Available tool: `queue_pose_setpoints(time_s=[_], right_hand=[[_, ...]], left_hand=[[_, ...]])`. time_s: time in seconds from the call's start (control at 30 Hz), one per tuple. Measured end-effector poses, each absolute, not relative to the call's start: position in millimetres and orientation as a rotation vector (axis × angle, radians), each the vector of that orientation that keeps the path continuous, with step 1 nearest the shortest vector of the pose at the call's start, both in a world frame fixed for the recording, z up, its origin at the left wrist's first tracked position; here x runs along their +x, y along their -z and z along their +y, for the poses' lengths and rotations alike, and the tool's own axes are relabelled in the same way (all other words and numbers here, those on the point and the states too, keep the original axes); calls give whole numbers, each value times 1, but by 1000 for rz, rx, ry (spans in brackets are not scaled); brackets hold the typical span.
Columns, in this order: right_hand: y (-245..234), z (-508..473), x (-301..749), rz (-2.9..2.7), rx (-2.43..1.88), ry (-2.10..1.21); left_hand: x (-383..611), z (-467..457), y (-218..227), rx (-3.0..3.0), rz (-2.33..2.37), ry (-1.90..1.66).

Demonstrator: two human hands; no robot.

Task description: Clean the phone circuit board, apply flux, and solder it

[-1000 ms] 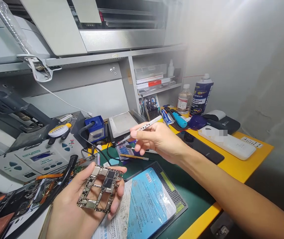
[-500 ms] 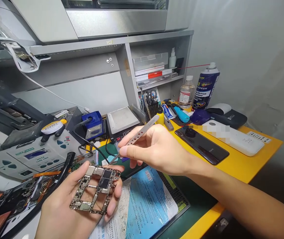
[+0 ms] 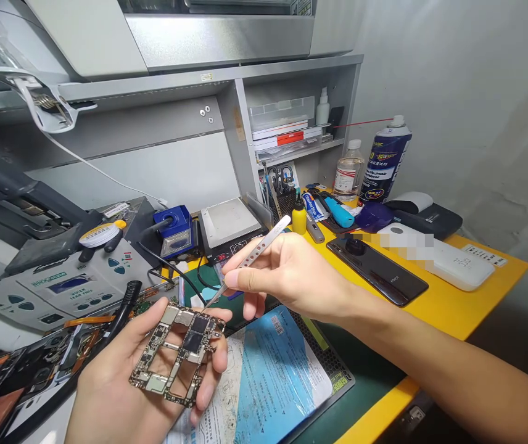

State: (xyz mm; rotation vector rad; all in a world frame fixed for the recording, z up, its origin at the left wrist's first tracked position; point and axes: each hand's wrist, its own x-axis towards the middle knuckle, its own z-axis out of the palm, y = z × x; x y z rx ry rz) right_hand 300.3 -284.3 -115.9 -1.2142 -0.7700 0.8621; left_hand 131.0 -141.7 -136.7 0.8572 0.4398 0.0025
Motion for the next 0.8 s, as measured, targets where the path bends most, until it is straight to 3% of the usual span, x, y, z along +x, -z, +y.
queue_pose_setpoints(time_s=[0.8], right_hand=[[120, -285, 301, -793, -1161, -852]], left_hand=[[132, -137, 146, 807, 309, 58]])
